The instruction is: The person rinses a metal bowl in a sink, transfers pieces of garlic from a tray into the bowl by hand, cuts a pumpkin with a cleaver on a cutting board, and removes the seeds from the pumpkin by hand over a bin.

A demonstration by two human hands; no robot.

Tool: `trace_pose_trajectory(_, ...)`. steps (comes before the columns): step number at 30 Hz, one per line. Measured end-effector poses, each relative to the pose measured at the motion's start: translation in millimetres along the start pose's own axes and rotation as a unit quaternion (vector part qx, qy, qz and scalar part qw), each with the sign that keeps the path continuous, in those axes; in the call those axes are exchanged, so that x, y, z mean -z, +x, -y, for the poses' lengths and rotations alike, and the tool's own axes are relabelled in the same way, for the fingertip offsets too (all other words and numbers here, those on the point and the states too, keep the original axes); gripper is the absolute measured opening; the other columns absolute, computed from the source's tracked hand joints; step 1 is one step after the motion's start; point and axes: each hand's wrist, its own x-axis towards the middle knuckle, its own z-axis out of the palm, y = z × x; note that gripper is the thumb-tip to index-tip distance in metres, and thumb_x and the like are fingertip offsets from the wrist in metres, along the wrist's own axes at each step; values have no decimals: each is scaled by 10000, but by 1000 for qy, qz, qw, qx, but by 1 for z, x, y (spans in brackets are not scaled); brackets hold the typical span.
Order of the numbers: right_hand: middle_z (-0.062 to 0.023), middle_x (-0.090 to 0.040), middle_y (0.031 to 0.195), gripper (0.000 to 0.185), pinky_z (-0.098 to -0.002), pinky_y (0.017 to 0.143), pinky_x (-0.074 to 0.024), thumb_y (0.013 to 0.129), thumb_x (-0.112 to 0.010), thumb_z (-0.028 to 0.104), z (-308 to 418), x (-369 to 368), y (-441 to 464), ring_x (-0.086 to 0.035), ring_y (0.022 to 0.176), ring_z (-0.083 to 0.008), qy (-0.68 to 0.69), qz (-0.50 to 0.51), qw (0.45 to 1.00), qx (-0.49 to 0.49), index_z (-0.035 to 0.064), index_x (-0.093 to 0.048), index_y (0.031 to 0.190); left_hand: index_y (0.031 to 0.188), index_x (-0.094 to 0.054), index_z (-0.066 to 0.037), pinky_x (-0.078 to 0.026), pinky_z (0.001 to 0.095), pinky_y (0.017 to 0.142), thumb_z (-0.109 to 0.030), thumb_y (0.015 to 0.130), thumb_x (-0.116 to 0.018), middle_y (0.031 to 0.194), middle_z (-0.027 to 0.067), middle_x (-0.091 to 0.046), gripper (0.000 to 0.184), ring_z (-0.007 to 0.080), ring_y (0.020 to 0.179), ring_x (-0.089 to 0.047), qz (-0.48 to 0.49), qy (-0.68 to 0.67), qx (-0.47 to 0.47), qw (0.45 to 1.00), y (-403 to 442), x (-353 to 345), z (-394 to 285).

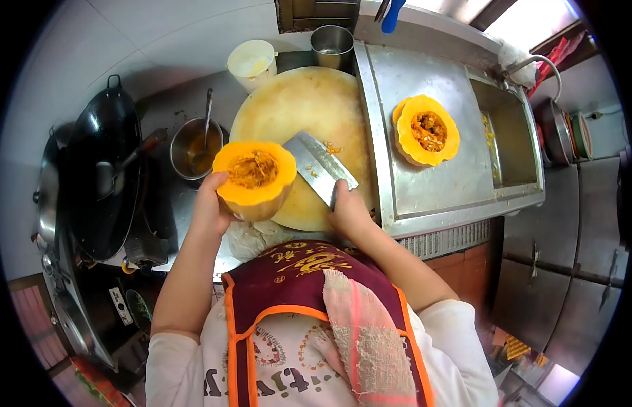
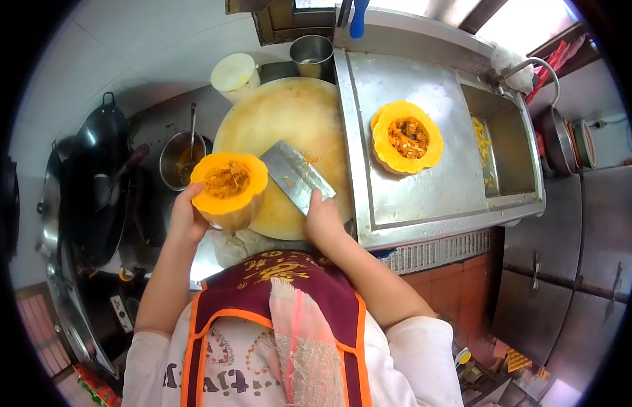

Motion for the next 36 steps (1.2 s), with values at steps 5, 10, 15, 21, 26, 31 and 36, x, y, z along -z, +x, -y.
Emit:
trace_pose_trajectory(5, -263, -586, 901, 556, -455, 764, -465, 640, -675, 102, -1, 18, -30, -582, 859, -421, 89, -14, 996, -21, 23, -394, 1114, 1342, -338, -131, -169, 755, 912, -346, 849, -497, 1433, 130, -236, 562, 422, 1314, -172, -44, -37, 27, 998, 25, -16, -3)
trace_pose_trajectory(10, -267, -604, 881, 528, -424, 766, -466, 684, -644, 131, -8, 36, -59, -594, 863, -412, 168, 23, 981, -98, 54, -412, 1151, 1368, -297, -133, -202, 734, 927, -425, 860, -496, 1456, 135, -164, 618, 438, 1321, -158, -45, -46, 31, 997, 54, -48, -11)
trace_pose_trajectory(15, -197, -595, 803, 455, -386, 707, -463, 743, -595, 132, -20, 43, -67, -588, 768, -329, 195, -37, 978, -70, 60, -471, 1175, 1363, -308, -130, -151, 717, 961, -429, 888, -469, 1431, 132, -255, 584, 414, 1323, -192, -13, 56, 28, 998, 53, -74, -20)
trace_pose_trajectory(21, -262, -617, 901, 442, -443, 789, -465, 798, -490, 146, -24, 58, -21, -597, 862, -396, 107, -90, 990, -2, 23, -480, 1222, 1370, -277, -94, -124, 694, 986, -377, 917, -423, 1430, 125, -265, 554, 352, 1331, -214, 22, 88, -33, 995, 34, -78, -15)
trace_pose_trajectory(26, -279, -610, 882, 466, -460, 779, -468, 799, -468, 129, 9, 72, -27, -598, 838, -404, 17, 45, 998, -48, 35, -463, 1256, 1394, -207, -96, -94, 670, 1009, -349, 913, -411, 1428, 114, -265, 581, 330, 1329, -228, 12, 126, -70, 990, 49, -55, 1)
trace_pose_trajectory(31, -275, -610, 810, 464, -474, 745, -478, 807, -477, 157, 5, 64, -66, -600, 779, -421, -32, 90, 995, 17, 86, -469, 1265, 1396, -230, -91, -85, 632, 1029, -322, 912, -420, 1445, 83, -218, 569, 249, 1364, -151, 33, 115, -89, 989, 43, -51, 6)
trace_pose_trajectory(36, -247, -618, 791, 463, -483, 717, -476, 812, -471, 150, -9, 59, -66, -602, 760, -406, -5, 19, 1000, 10, 103, -458, 1272, 1428, -153, -81, -166, 530, 1045, -312, 901, -429, 1457, 93, -224, 638, 224, 1358, -176, 21, 156, -130, 979, 31, -51, 13)
